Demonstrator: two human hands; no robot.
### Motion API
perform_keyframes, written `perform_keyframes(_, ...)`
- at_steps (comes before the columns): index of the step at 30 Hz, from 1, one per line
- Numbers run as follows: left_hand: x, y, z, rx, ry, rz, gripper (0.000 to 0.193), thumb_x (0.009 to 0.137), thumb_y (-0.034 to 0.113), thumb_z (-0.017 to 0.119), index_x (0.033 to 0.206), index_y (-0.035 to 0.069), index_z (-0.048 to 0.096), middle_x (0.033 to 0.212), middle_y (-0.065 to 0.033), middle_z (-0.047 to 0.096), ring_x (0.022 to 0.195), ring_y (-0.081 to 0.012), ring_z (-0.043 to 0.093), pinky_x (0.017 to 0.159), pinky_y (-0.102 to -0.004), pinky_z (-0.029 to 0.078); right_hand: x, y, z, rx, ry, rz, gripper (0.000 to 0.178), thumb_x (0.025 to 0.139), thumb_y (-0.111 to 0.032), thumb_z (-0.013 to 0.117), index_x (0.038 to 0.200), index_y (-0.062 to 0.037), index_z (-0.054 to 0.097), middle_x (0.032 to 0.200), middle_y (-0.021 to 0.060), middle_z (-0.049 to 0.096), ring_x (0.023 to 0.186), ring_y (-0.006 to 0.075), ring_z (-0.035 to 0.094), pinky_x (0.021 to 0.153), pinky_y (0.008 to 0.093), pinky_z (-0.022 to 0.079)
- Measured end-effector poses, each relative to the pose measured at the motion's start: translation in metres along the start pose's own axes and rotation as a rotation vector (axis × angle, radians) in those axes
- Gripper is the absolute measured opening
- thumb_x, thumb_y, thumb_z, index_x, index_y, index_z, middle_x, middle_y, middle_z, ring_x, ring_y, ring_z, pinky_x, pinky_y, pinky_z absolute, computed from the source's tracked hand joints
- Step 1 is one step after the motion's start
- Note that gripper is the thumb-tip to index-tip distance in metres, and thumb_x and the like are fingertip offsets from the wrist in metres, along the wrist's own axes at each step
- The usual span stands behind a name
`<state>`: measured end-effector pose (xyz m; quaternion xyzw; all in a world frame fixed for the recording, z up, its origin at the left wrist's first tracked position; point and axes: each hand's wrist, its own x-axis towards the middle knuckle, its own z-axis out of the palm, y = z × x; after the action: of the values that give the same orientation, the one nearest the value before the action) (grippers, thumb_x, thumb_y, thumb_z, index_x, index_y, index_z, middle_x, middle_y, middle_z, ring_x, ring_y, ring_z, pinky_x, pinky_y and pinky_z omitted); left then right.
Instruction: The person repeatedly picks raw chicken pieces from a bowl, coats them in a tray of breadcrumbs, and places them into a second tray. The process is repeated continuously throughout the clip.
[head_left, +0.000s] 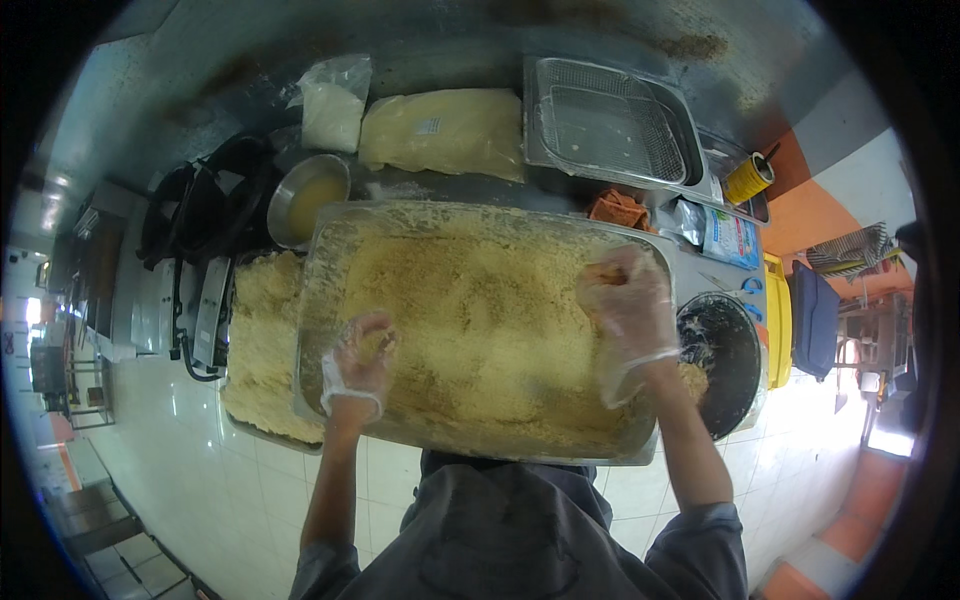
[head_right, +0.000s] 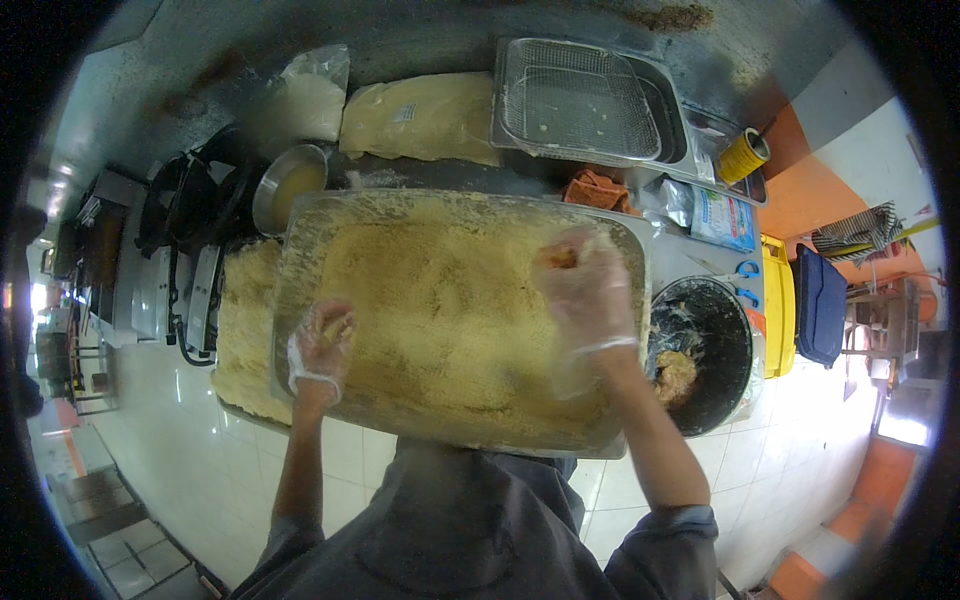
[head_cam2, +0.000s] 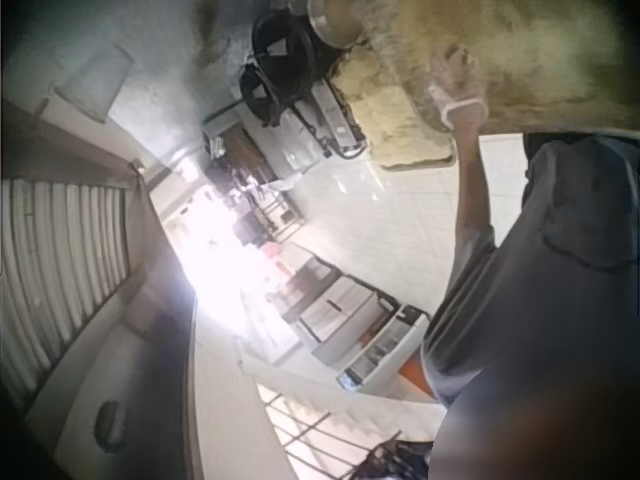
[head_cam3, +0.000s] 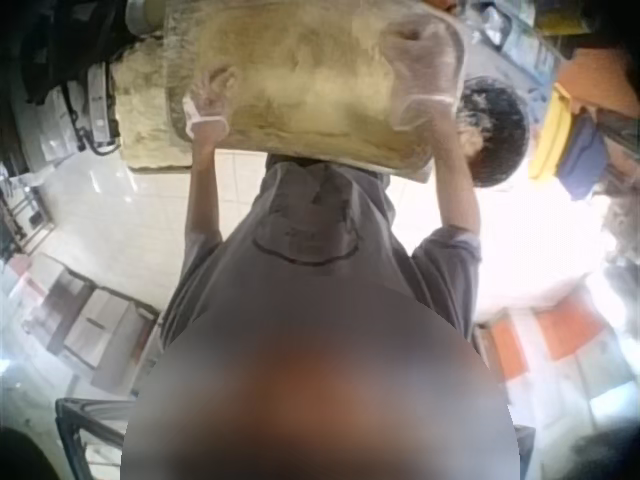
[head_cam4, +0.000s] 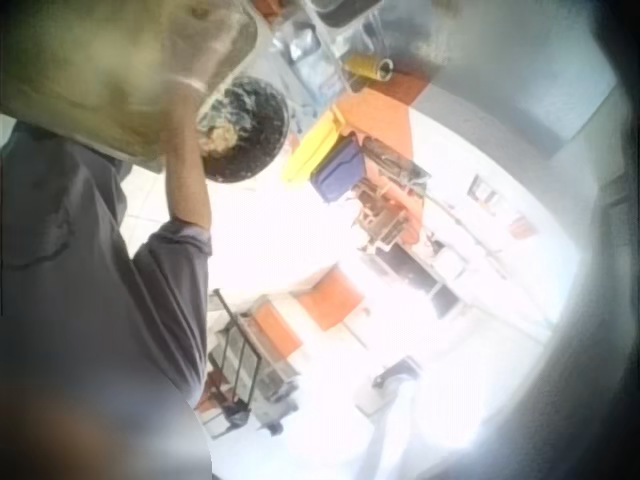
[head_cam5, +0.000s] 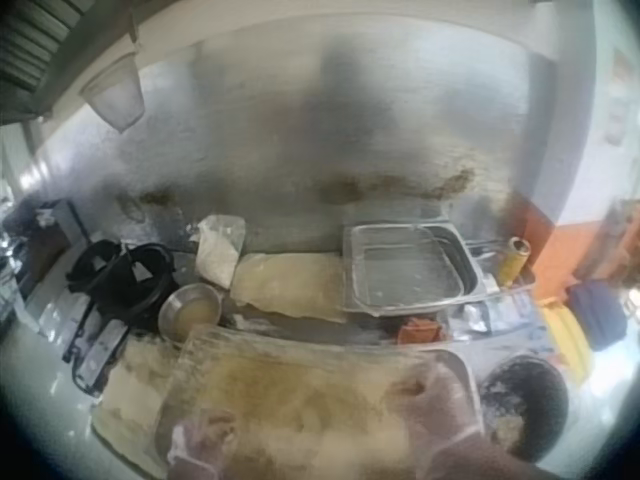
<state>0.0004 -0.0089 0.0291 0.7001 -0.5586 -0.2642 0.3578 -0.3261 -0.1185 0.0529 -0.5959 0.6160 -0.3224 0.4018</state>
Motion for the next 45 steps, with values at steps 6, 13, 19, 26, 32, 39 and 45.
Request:
perform_keyframes(6, 0.021, -0.013, -0.031, 0.152, -0.264, 0.086, 0.043, 0.091, 0.017, 0.066, 0.131, 0.003, 0.057, 0.128, -0.0168, 0.061, 0.12, -0.0306, 0.058, 0.103, -0.0418, 0.046, -0.02, -0.012, 0.062, -0.363, -0.097, -0.269, 0.054, 0.087, -0.02, 0.077, 0.132, -0.0002, 0.055, 0.123, 0.0189, 0.062, 0.109, 0.0256, 0.062, 0.095, 0.0349, 0.054)
perform_keyframes(13, 0.066, -0.02, -0.012, 0.481, -0.613, -0.171, 0.073, 0.095, 0.049, 0.062, 0.15, 0.008, 0.038, 0.149, -0.0244, 0.043, 0.141, -0.037, 0.038, 0.118, -0.0478, 0.03, -0.002, 0.012, 0.054, -0.491, -0.418, 0.179, 0.085, 0.088, -0.057, 0.065, 0.143, 0.0031, 0.044, 0.143, 0.0282, 0.049, 0.131, 0.0381, 0.05, 0.11, 0.0437, 0.041)
perform_keyframes(19, 0.116, -0.015, 0.068, 0.512, -0.822, -0.158, 0.061, 0.096, 0.051, 0.055, 0.143, 0.012, 0.05, 0.138, -0.0166, 0.057, 0.127, -0.03, 0.055, 0.108, -0.0421, 0.044, 0.002, 0.0, 0.112, -0.919, -0.265, -0.133, 0.093, 0.093, -0.068, 0.048, 0.152, 0.0018, 0.029, 0.15, 0.0253, 0.042, 0.136, 0.0366, 0.045, 0.112, 0.0406, 0.038)
perform_keyframes(26, 0.119, -0.035, 0.082, 0.498, -0.653, -0.115, 0.057, 0.096, 0.038, 0.061, 0.142, 0.009, 0.046, 0.133, -0.0207, 0.058, 0.112, -0.0345, 0.064, 0.095, -0.0436, 0.051, 0.03, 0.062, 0.112, -0.921, -0.443, -0.155, 0.071, 0.1, -0.051, 0.042, 0.155, -0.0077, 0.028, 0.154, 0.0266, 0.036, 0.132, 0.0407, 0.048, 0.11, 0.0483, 0.04)
perform_keyframes(32, 0.077, -0.047, 0.04, 0.923, -0.625, 0.193, 0.052, 0.1, 0.033, 0.048, 0.147, 0.011, 0.043, 0.151, -0.0222, 0.04, 0.129, -0.0397, 0.051, 0.116, -0.0477, 0.035, 0.003, 0.07, 0.07, -1.113, -0.732, -0.158, 0.057, 0.103, -0.037, 0.042, 0.154, -0.0124, 0.034, 0.153, 0.0243, 0.039, 0.141, 0.0373, 0.039, 0.116, 0.0471, 0.033)
perform_keyframes(39, 0.011, -0.046, 0.023, 0.655, -1.027, -0.197, 0.058, 0.101, 0.037, 0.045, 0.15, 0.008, 0.037, 0.141, -0.0282, 0.049, 0.132, -0.042, 0.048, 0.114, -0.0476, 0.035, -0.088, 0.034, 0.092, -0.724, -0.645, 0.021, 0.058, 0.106, -0.044, 0.036, 0.148, -0.0047, 0.039, 0.136, 0.0239, 0.056, 0.121, 0.0384, 0.056, 0.104, 0.049, 0.042)
perform_keyframes(45, 0.007, -0.043, 0.052, 0.381, -1.111, -0.255, 0.044, 0.1, 0.036, 0.048, 0.123, 0.001, 0.059, 0.111, -0.026, 0.064, 0.107, -0.0428, 0.061, 0.094, -0.0484, 0.048, -0.072, 0.033, 0.115, -0.087, -0.801, 0.597, 0.054, 0.104, -0.045, 0.047, 0.144, -0.0098, 0.046, 0.123, 0.0171, 0.066, 0.113, 0.0317, 0.06, 0.101, 0.0395, 0.046)
